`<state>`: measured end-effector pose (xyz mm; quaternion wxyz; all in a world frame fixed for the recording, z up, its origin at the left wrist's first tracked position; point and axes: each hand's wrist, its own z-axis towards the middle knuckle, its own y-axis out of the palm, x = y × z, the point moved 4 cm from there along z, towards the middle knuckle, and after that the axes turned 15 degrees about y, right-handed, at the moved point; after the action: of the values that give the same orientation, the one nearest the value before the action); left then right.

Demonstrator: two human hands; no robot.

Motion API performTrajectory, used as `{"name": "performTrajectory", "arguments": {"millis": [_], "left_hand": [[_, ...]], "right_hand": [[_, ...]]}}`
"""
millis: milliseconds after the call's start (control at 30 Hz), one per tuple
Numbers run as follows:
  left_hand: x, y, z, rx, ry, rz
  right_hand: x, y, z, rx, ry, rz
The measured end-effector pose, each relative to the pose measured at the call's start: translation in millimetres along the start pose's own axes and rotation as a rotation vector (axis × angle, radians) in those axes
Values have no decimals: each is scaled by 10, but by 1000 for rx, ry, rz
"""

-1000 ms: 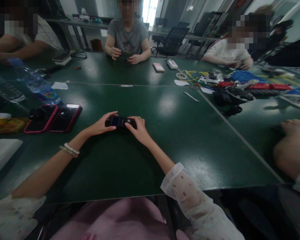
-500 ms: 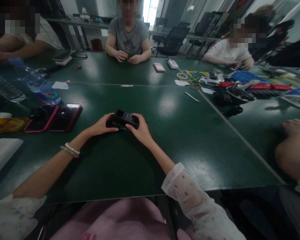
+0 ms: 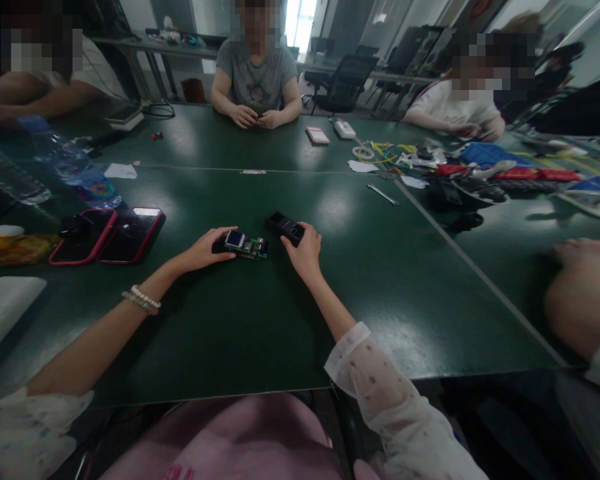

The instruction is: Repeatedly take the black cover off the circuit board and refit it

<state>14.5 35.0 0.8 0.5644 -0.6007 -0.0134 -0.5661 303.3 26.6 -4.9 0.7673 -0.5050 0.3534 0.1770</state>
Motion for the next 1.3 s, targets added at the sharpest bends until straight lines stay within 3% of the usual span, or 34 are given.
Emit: {"name": "performTrajectory", "arguments": {"millis": [167, 367, 567, 700, 833, 967, 1167, 1300], "left_hand": [[28, -9, 5, 7, 9, 23], [36, -14, -15, -2, -8, 21], [-18, 15, -10, 15, 7, 46], [10, 15, 2, 33, -21, 61], [76, -11, 4, 25, -70, 43], [97, -17, 8, 8, -4, 19], [80, -6, 10, 12, -12, 9], [90, -6, 3, 26, -28, -75]], "right_hand": [[-10, -2, -6, 36, -19, -56], [-49, 15, 4, -61, -101, 33], [-476, -90, -279, -203, -259, 305], [-645, -53, -444, -352, -332, 266], [-605, 25, -464, -446, -364, 169], [-552, 68, -447, -518, -370, 123], [-614, 41, -515, -495, -472, 152], [-589, 75, -533, -556, -349, 193]]}}
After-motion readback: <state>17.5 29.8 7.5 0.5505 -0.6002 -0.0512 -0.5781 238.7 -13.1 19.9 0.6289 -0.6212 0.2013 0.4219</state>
